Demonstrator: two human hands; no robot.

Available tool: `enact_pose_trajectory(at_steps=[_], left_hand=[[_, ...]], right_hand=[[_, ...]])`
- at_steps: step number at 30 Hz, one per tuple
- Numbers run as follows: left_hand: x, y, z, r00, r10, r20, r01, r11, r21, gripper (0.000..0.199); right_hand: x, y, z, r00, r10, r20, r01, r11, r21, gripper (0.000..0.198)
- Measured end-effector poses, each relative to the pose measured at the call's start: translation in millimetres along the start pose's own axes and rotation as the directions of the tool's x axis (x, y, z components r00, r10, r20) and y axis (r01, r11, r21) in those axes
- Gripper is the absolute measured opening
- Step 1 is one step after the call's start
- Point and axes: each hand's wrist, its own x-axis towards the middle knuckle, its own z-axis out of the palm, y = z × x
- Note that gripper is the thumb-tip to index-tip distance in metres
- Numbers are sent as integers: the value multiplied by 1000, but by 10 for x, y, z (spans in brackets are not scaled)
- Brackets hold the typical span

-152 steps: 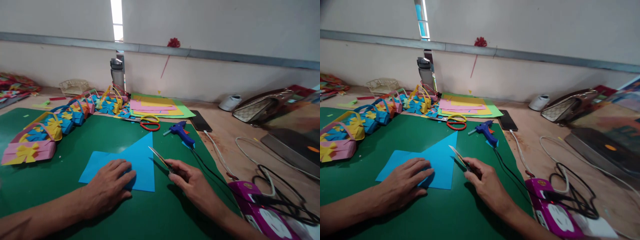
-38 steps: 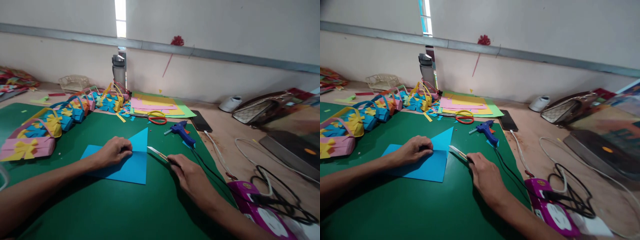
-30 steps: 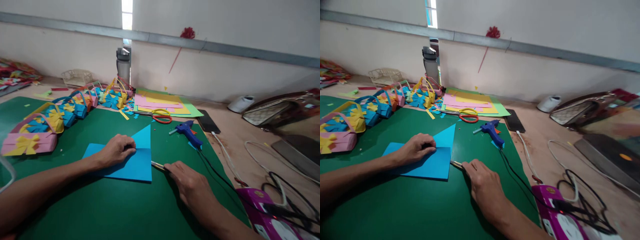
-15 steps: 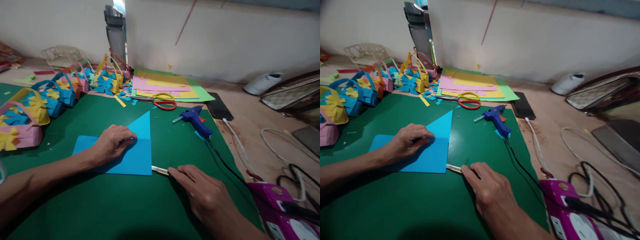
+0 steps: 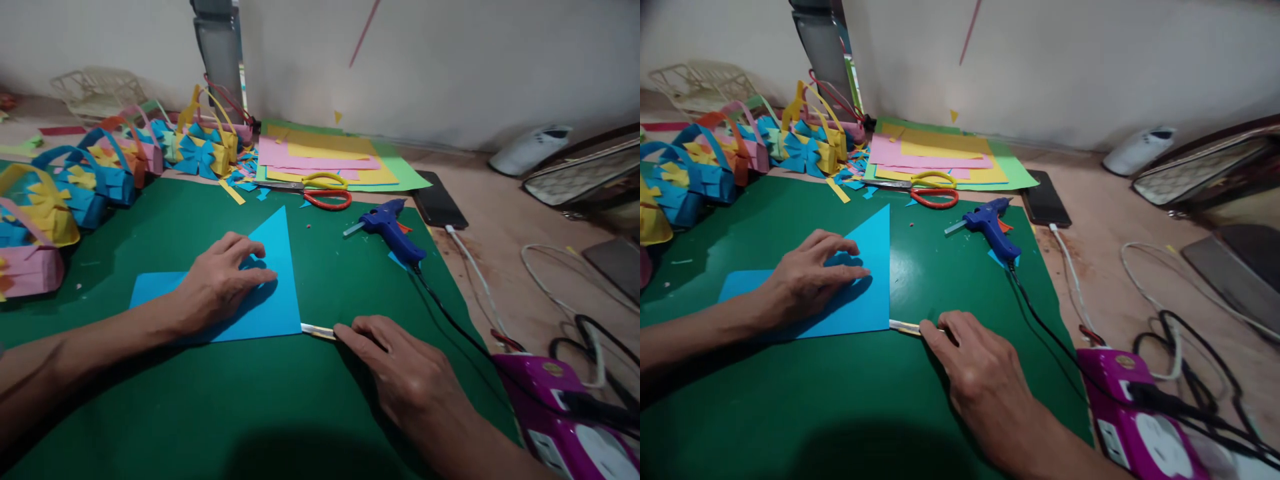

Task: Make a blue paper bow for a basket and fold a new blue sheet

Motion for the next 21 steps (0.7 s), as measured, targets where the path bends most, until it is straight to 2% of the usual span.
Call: enact_pose_trajectory(at_steps=[4,15,21], left_hand=[[20,-26,-10,992,-19,127,34,993,-113,28],[53,-35,-9,971,-109,213,146,975,-166,28],[52,-39,-11,971,-112,211,153,969,-193,28]], right_hand=[[-5,15,3,1000,4,22,-4,1000,8,39],[-25,26,21,1000,25,16,-25,1000,6,39],[-16,43,14,999,26,26,-27,999,32,39]])
